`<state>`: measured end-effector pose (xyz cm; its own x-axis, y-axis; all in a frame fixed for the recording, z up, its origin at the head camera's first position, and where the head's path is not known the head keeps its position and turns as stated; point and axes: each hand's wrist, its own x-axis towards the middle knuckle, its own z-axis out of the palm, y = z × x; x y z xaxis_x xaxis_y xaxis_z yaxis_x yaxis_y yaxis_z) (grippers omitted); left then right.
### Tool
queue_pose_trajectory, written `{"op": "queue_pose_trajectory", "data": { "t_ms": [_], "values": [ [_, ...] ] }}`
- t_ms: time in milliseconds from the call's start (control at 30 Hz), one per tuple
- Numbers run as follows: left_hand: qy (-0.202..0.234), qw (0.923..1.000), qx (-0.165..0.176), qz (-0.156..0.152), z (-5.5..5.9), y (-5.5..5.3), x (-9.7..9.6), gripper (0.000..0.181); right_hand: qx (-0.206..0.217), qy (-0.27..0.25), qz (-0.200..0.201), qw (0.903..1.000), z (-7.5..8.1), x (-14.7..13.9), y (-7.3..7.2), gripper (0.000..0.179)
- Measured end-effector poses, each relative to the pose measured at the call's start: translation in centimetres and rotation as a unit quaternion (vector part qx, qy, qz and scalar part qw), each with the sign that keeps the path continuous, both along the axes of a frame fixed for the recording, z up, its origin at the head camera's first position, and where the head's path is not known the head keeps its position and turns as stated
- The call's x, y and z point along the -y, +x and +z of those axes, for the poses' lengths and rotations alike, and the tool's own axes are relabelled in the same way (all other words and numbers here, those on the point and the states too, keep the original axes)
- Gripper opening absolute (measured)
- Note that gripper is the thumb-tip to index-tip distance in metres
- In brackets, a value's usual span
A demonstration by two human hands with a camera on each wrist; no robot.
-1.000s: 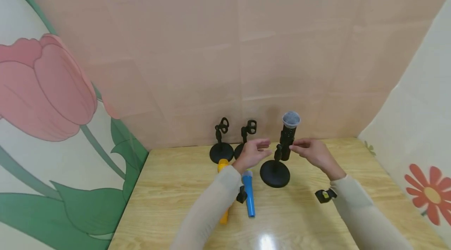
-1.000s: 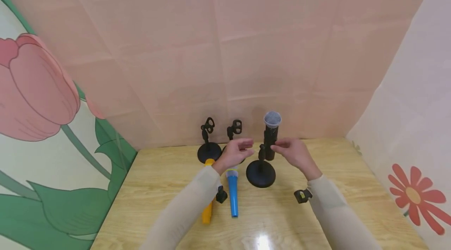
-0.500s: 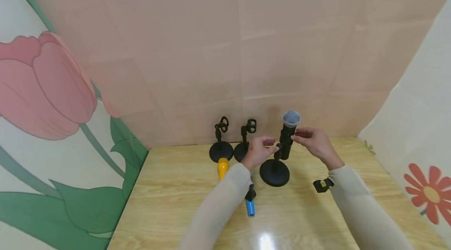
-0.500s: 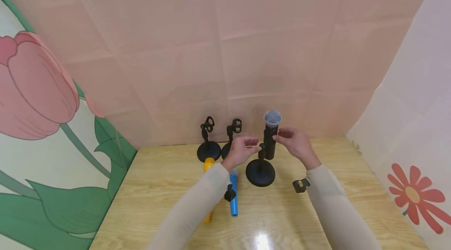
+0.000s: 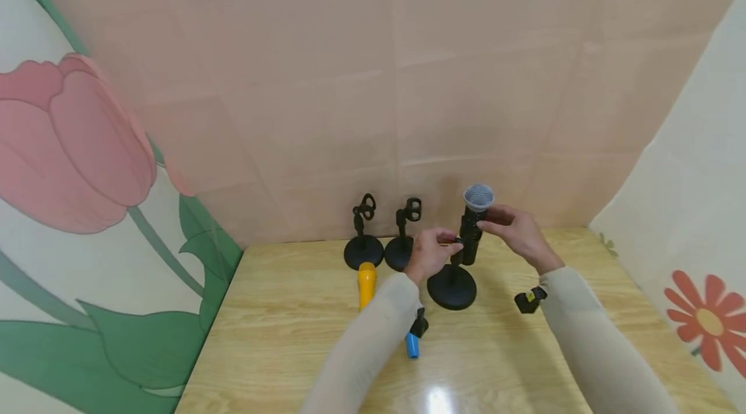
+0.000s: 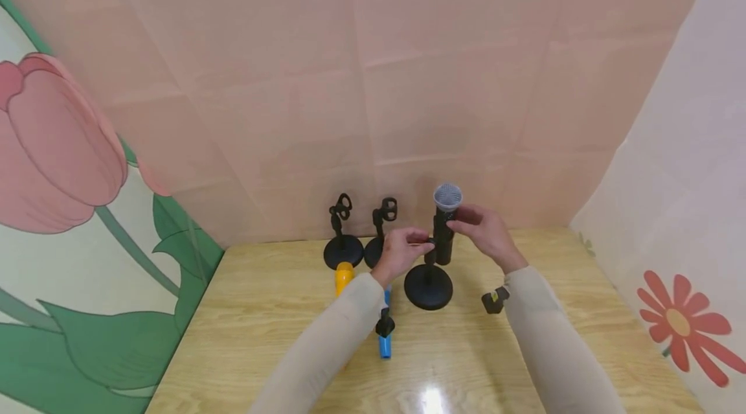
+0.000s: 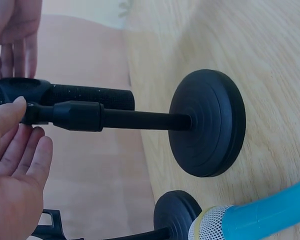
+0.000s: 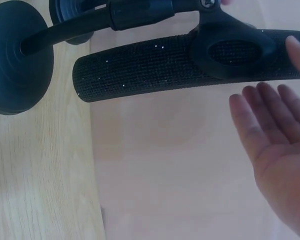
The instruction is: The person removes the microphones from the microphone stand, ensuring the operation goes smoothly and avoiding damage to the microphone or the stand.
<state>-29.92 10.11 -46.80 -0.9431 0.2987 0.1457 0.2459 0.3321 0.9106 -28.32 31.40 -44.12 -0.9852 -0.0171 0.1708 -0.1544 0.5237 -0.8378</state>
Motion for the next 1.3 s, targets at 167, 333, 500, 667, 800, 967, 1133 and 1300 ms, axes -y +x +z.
{"op": "queue_pose_trajectory", "data": {
  "t_ms": [167,333,500,667,800,967,1133,1300],
  "values": [
    [0.005,0.9998,0.010,0.018,0.2,0.1,-0.1,0.022,0.000,-0.008,0.015,0.9999,-0.1,0.2,-0.4,0.066],
    [0.003,0.9997,0.004,0.022,0.2,0.1,-0.2,0.019,-0.008,-0.009,0.018,0.9998,-0.2,0.5,-0.2,0.062],
    [0.000,0.9997,0.001,0.025,0.2,0.3,-0.3,0.016,-0.010,-0.005,0.011,0.9999,-0.4,0.5,0.0,0.061],
    [-0.007,0.9995,-0.007,0.029,0.1,0.4,-0.3,0.015,-0.015,0.000,0.008,0.9999,-0.4,0.6,0.4,0.058],
    [-0.012,0.9993,-0.020,0.028,0.0,0.5,-0.2,0.015,-0.024,-0.004,0.007,0.9997,-0.2,0.7,0.7,0.056],
    [-0.010,0.9993,-0.030,0.021,0.1,0.5,0.0,0.014,-0.033,0.004,-0.009,0.9994,-0.1,0.8,1.1,0.052],
    [-0.010,0.9990,-0.038,0.019,0.2,0.5,0.2,0.013,-0.037,0.016,-0.018,0.9990,0.0,0.9,1.3,0.048],
    [-0.016,0.9987,-0.045,0.020,0.1,0.4,0.5,0.014,-0.037,0.015,-0.025,0.9989,0.1,1.0,1.6,0.044]
  ]
}}
